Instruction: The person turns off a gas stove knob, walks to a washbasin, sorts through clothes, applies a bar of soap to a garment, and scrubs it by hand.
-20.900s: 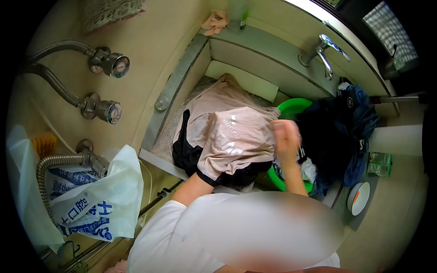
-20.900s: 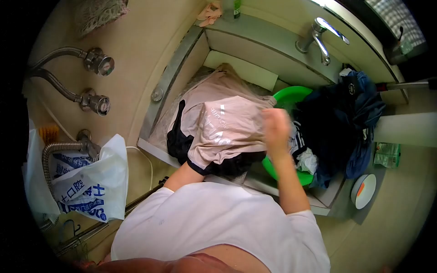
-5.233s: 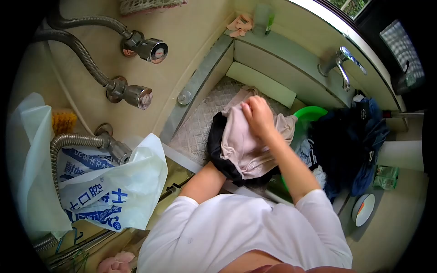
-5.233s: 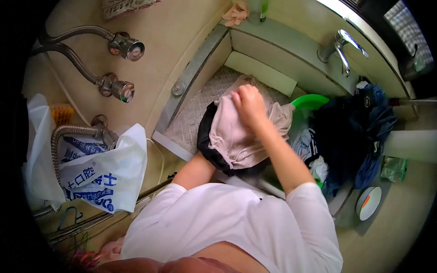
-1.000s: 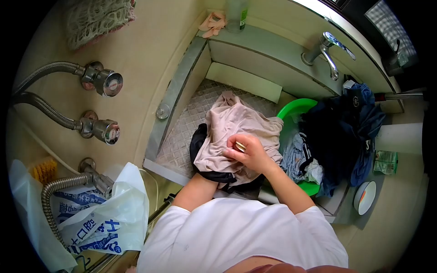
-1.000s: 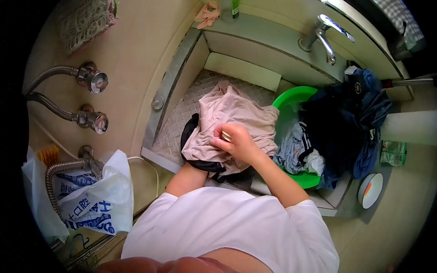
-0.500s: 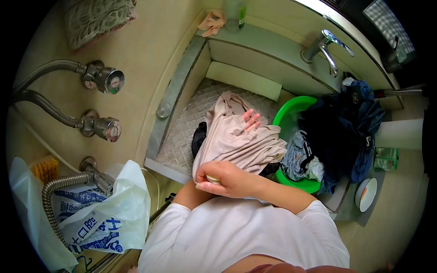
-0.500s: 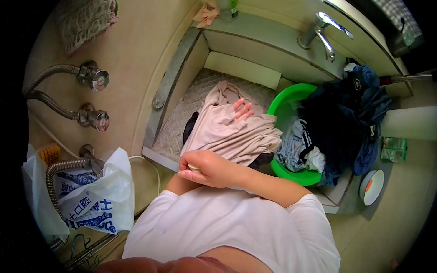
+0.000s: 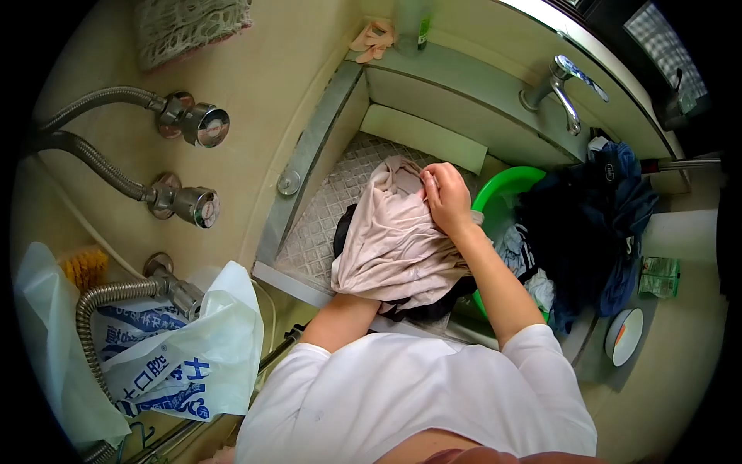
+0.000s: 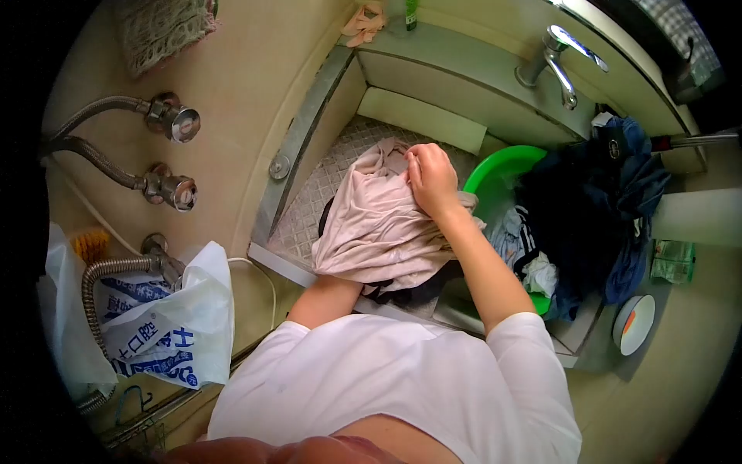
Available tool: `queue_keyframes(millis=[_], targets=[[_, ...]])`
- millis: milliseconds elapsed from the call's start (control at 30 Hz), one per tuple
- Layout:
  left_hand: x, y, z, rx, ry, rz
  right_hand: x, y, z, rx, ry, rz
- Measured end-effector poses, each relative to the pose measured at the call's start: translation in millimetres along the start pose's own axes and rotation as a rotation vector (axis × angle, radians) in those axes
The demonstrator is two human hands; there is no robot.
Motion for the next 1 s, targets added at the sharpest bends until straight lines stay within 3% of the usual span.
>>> queue_keyframes(millis=[33,67,200,267,333,467,533,600,633,667,767,867,933,1000], targets=[[-8,9,0,0.019,-0.030,0.160,-2,0,-5,0.043,-0.004,0.015],[-11,12,-1,0.015,-0.052,0.210,-11,38,-19,-0.080,-0.033,0.073],[14,-2,-1,-0.154,0.058,-0.123,30,110,-82,-0.441,0.365,0.132],[29,-13,-3,-0.274,0.156,-0.297,28,89,-64,-0.336,0.309,0.285],[37,-20,-4,-0.342,0.240,-0.398,21,87,-57,-0.272,0.428,0.318],[47,-29,-4,-0.338,0.437,-0.420,0,88,-61,-0.236,0.420,0.385],[49,-45,-6,-0.395,0.409,-0.408,5,48,-53,0.108,0.366,0.548],[45,-55,-16,-0.612,0.221,-0.411,-2,15,-50,0.201,0.353,0.569],[34,-40,-16,-0.664,0.107,-0.433,-17,-6,-46,0.234,0.244,0.517],[25,-31,-16,-0.673,0.107,-0.438,-34,-28,-43,0.266,0.136,0.463],[9,-23,-17,-0.686,0.167,-0.054,-86,-118,-36,0.438,-0.066,0.443],[2,-20,-22,-0.795,0.144,-0.078,-114,-239,-51,0.715,-0.258,0.424],[-1,-13,-24,-0.791,0.112,-0.067,-100,-290,-61,0.771,-0.171,0.207],[6,-13,-23,-0.791,0.227,-0.048,-86,-286,-61,0.553,-0.155,-0.163]])
Point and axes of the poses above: each hand's wrist, its own z-axis towards the middle knuckle, its own x-axis out of the palm, y = z × x, the point moved 10 cm from there along z, towards the middle knuckle, and after that the axes turned 15 degrees about x, right-handed, at the moved point
